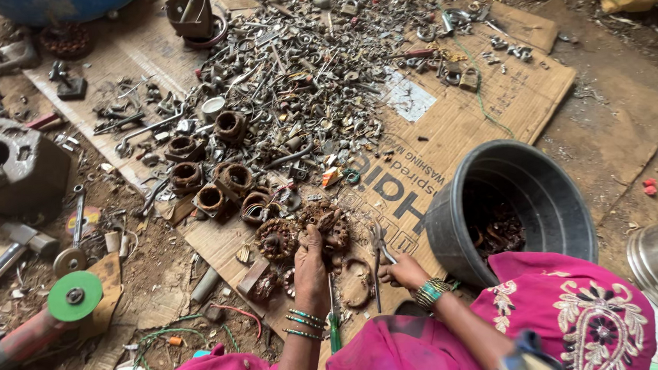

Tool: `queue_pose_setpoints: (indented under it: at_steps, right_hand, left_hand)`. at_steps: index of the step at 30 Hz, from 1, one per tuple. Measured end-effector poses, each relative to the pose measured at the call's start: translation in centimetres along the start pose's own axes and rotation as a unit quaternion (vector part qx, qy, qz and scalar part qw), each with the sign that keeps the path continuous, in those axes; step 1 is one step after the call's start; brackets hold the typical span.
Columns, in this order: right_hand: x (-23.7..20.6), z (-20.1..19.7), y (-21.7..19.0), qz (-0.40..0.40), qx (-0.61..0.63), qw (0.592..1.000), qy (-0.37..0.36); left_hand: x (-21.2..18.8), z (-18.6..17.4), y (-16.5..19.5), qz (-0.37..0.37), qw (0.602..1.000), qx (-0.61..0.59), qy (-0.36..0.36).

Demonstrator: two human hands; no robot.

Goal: The person sits on the ground and uses pliers to remove small metal rings from a circular metal component. The removed rings are placed into a nearby bucket. The person repeats this process with multiple similar components.

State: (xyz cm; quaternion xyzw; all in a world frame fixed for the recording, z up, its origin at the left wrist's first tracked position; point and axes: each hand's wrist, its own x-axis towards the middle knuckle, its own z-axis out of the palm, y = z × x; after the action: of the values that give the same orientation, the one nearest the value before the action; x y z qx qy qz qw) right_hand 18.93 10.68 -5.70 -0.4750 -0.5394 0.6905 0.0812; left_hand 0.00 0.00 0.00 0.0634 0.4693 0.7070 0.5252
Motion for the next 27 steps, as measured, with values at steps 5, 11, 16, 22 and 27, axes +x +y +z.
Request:
queue_pose_setpoints:
  at_steps: [5,11,16,22,27]
  right_hand:
    - [0.5,0.8,-0.8,0.094,-0.235,0.962,0.099]
    - [0.3,2.4,-5.3,-0.138,-0.026,0.982,0.130]
    - [-3.9,2.8,-9.7,-0.155,0.238,0.955,-0.082]
    - [-4.4,2.5,-9.9,-0.141,0.241,0.960,-0.035]
    - [-4.1,2.3,-9.2,-0.145,0.193,0.970,-0.016]
  left_hand:
    - [-0.9,1.3,0.2,0.018,0.999,0.027,-0.023]
    - [-0.2,-1.4,-1.5,0.103,0.971,0.207,-0.063]
    - [-0.6,-1.1,-1.8,0.084,0.951,0.287,-0.086]
    - [-0.9,-0.2,0.1,0.311,0.886,0.328,-0.100]
    - [-1.6,0.9,1.2,0.156,0.935,0.289,-0.135]
